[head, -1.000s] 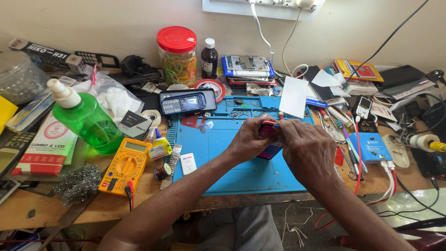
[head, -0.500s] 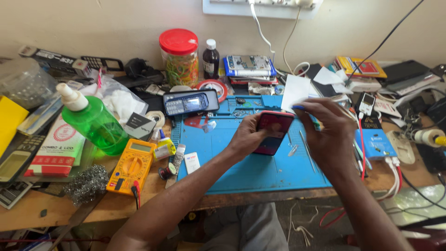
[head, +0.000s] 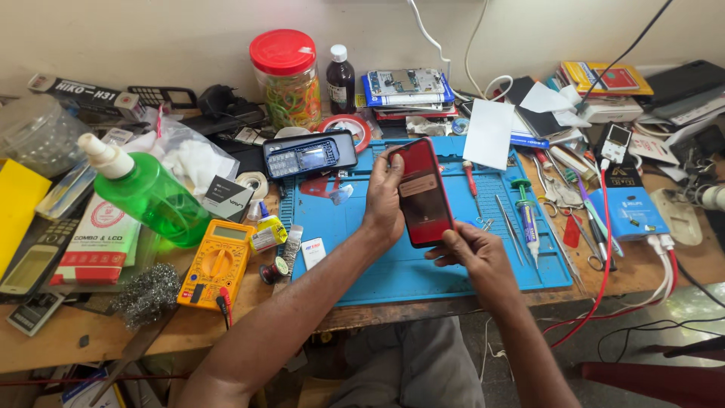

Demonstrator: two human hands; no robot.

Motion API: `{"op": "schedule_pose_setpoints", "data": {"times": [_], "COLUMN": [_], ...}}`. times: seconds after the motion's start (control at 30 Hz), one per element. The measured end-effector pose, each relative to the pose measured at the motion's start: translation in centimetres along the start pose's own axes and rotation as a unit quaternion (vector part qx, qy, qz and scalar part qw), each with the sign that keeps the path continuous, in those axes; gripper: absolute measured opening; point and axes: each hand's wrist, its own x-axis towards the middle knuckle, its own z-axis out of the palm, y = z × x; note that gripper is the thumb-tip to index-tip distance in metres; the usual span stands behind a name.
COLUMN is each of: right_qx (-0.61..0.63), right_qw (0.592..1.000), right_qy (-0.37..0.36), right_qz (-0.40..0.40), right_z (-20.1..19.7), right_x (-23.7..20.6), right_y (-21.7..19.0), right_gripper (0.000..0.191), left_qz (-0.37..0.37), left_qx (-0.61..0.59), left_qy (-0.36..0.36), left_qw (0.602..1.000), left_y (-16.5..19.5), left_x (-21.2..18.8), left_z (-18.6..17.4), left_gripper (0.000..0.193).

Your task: The person holds a red smartphone and uses a small metal tool to pry along the edge of the screen. They then use a blue plastic card to slide along the seam and separate the screen from the frame. Finally, they use a screwdriver to remove screws from the back of the phone.

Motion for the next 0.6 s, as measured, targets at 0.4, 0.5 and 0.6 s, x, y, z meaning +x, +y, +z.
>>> {"op": "schedule_pose_setpoints", "data": {"times": [0.4,0.5,0.6], "right_qx": [-0.339,-0.278,-0.257], "right_qw": [0.927,0.952,0.956], "right_qy": [0.052,0.043,0.049], "right_qz": [-0.155,-0.121,-0.132], "right_z": [3.4,3.3,3.1], "right_x": [-0.2,0.3,0.7], "right_y": [-3.5,-2.9,-2.2], "right_gripper": [0.046,0.050,0.051], "left_qz": [-0.158,-0.162,-0.147], "left_qx": [0.037,0.012,-0.006], "left_qy": [-0.011,-0.032,-0.055], "left_qw": [0.987,0.986,0.988], "left_y": [-1.8,-1.9,-1.4], "left_x": [-2.3,-2.5,-2.7], "left_z": [0.1,-0.2,-0.1], "left_gripper": [0.087,0.085,0.082]}}
